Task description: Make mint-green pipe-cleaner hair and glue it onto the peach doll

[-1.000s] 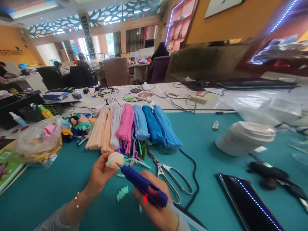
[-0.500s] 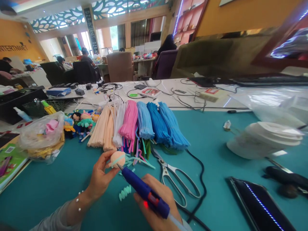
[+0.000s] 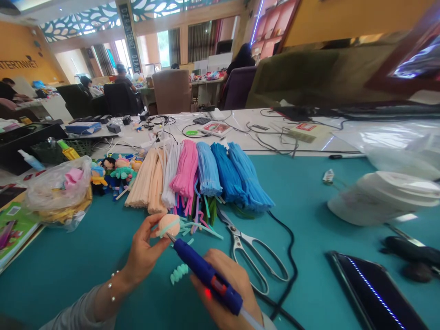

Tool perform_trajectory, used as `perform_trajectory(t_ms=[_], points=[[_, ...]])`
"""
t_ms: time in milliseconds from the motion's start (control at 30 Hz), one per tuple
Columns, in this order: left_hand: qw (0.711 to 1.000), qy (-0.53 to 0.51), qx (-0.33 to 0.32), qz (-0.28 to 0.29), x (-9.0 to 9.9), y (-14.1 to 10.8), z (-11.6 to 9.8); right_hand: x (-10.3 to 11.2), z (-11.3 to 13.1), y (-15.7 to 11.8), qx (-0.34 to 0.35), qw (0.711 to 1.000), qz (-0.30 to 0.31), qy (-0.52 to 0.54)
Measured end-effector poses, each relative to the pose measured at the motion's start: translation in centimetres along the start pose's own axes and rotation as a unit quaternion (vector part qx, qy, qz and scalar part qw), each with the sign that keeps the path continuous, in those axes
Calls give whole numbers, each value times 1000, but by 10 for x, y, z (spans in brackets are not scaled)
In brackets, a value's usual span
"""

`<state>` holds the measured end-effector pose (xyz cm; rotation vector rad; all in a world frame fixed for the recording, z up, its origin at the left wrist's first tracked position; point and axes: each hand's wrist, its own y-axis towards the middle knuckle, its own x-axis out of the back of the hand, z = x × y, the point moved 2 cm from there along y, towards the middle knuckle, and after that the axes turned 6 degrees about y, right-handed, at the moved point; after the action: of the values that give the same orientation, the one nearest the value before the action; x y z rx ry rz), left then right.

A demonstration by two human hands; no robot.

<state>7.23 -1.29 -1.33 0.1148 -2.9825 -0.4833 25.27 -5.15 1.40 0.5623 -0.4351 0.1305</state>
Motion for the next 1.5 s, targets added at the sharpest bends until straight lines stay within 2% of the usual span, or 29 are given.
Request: perform_trajectory(t_ms=[200, 367, 800, 1033, 1233, 1500], points=[[1000, 1, 11, 0, 0, 0, -2, 1, -3, 0, 33, 999, 1, 6], [1000, 10, 15, -4, 1, 0, -6, 2, 3, 0, -5, 1000, -5, 5], [999, -3, 21, 31, 2, 0, -5, 3, 3, 0, -35, 999, -31, 15], [999, -20, 36, 27, 1, 0, -8, 4, 2, -2, -58, 997, -44, 16], [995, -67, 64, 39, 1, 0, -9, 6, 4, 0, -71, 996, -50, 17], [973, -196, 108, 52, -4, 2, -5, 9, 4, 2, -72, 996, -44, 10]])
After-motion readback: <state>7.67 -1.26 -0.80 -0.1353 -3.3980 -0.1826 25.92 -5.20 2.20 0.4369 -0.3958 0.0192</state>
